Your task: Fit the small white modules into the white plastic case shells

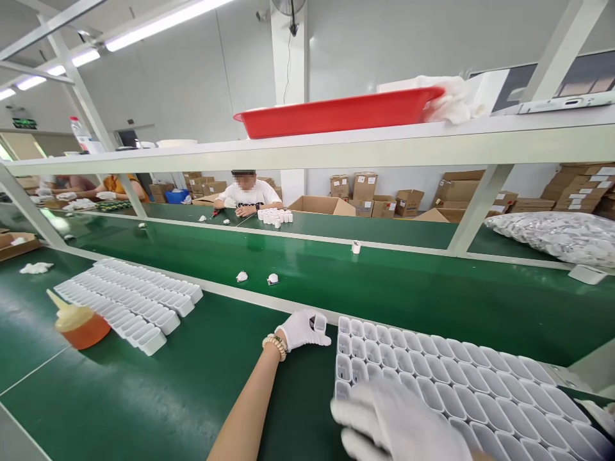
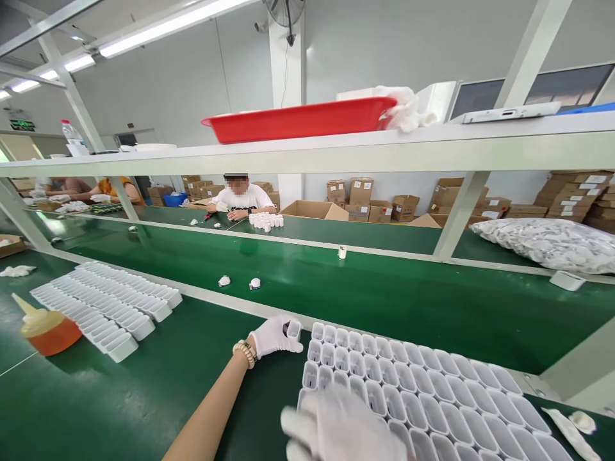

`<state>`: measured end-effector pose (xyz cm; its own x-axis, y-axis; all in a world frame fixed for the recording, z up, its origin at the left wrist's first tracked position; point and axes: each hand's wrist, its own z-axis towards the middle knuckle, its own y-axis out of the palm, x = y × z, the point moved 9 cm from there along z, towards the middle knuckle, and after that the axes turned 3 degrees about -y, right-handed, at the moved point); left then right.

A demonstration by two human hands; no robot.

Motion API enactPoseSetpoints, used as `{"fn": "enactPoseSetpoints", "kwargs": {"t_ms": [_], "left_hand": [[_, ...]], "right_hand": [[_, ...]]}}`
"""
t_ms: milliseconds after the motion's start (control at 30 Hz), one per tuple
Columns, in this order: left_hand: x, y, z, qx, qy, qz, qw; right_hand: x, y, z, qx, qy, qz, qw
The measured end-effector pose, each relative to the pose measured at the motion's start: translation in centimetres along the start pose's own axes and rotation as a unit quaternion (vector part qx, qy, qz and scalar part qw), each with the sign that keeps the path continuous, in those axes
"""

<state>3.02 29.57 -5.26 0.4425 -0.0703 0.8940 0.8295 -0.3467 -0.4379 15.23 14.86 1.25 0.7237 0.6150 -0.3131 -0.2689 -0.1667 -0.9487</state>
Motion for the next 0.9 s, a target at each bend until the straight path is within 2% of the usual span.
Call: {"fn": "enactPoseSetpoints", "kwargs": {"t_ms": [33,100,167,267,367,500,667,800,900], "left_hand": [[0.0,0.0,-0.2,0.0,0.002,-0.004,1.0],[-0.1,-0.4,-0.8,0.005,0.005,-0.015,1.0],[-0.4,-0.8,-1.5,0.013,0.007,-0.024,1.0],[-0.5,-1.2,-2.3,0.021,0.012,-0.03,0.999],[-0.3,-1.3,-2.4,0.026,0.021,-0.03,0.999],[0.2,-0.8,-2.1,0.026,0.03,-0.023,0.999],[0.7,-0.7,-1.6,0.025,0.03,-0.01,0.999],[1.8,-1.1,-0.6,0.018,0.034,0.002,0.999],[3.4,-1.7,-0.2,0.018,0.042,0.012,0.999]], "right_hand": [[0.0,-1.8,2.4,0.009,-0.001,0.0,1.0],[0.6,-4.1,8.1,-0.003,0.003,0.007,1.0],[2.3,-5.1,14.0,0.002,0.034,0.013,0.999],[5.4,-3.8,21.0,0.007,0.083,0.039,0.996],[7.1,-1.5,25.0,0.008,0.101,0.078,0.992],[7.5,0.4,27.0,0.015,0.102,0.129,0.986],[7.9,0.5,27.3,0.02,0.104,0.189,0.976],[8.7,-1.3,25.4,0.042,0.104,0.247,0.963],[9.5,-4.2,21.7,0.088,0.098,0.293,0.947]]}}
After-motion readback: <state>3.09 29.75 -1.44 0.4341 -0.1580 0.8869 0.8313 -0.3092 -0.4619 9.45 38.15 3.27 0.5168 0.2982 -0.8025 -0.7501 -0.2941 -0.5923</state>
